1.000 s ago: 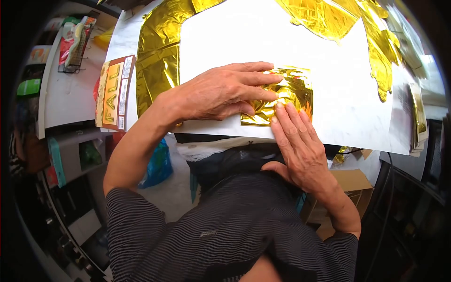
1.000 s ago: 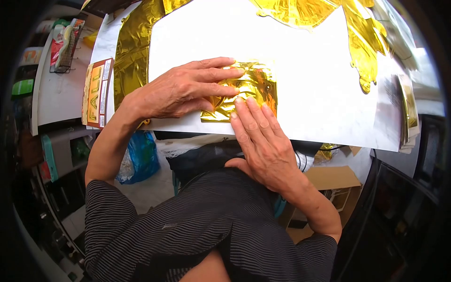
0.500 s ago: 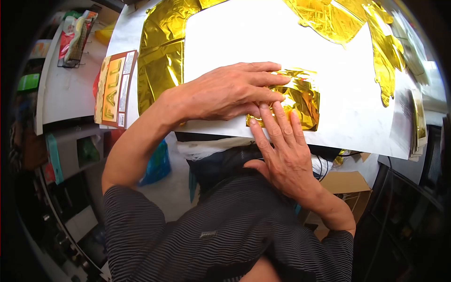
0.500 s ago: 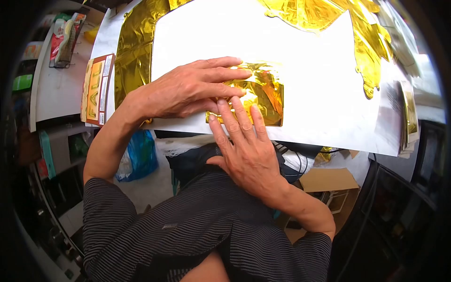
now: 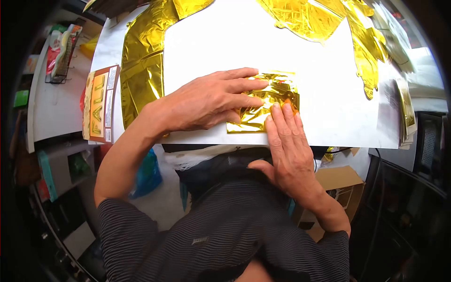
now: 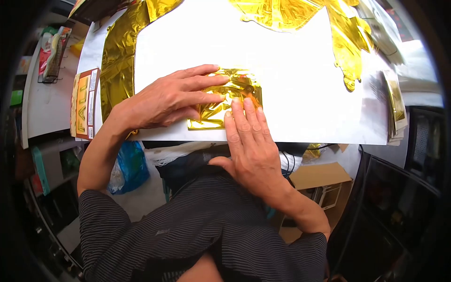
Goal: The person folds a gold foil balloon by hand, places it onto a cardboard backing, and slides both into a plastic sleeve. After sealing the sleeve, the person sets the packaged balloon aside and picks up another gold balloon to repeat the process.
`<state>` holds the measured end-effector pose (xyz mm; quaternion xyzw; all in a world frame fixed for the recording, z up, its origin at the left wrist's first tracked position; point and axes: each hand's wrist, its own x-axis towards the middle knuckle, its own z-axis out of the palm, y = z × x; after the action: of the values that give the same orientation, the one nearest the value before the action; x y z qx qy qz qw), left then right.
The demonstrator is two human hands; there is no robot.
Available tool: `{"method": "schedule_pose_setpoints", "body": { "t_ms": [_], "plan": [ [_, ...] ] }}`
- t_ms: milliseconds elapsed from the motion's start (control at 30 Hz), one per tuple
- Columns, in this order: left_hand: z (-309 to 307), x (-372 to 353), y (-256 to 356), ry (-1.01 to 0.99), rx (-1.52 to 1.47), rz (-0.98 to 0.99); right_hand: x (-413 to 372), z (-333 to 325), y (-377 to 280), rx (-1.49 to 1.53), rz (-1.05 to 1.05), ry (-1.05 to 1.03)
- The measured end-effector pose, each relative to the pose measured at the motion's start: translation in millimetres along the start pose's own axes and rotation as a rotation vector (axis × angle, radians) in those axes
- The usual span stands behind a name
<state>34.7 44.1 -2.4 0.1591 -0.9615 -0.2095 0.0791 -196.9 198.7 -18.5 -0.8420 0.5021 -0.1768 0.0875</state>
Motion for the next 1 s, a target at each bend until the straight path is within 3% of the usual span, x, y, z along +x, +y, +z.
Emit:
{"method": "schedule_pose_setpoints", "body": {
  "t_ms": [333, 400, 467, 567, 600, 700, 800, 933, 1000],
  "plan": [
    [-1, -2, -2, 0.008, -0.055, 0.018, 7, -18, 16, 0.157, 0.001, 0.080],
    [-1, -2, -1, 0.011, -0.052, 0.016, 11, -23, 33, 0.283, 0.072, 0.183],
    [-2, -2, -1, 0.001, -0.077, 0.002, 20, -26, 41, 0.210, 0.027, 0.271],
    [-3, -3, -1, 0.004, -0.091, 0.009, 32, -29, 41, 0.180, 0.334, 0.327],
    [-2, -3, -1, 0.009, -0.091, 0.009, 35, -29, 44, 0.177, 0.331, 0.326],
    [-1, -2, -2, 0.002, -0.091, 0.013, 48, -29, 57, 0.168, 0.408, 0.243],
    [0, -2, -3, 0.010, -0.082, 0.024, 63, -28, 74, 0.089, 0.155, 0.180],
    [0, -4, -4, 0.044, -0.076, 0.054, 80, -36, 77, 0.185, 0.157, 0.087],
    [0, -4, -3, 0.039, -0.081, 0.056, 88, -41, 79, 0.200, 0.256, -0.052]
  ]
}}
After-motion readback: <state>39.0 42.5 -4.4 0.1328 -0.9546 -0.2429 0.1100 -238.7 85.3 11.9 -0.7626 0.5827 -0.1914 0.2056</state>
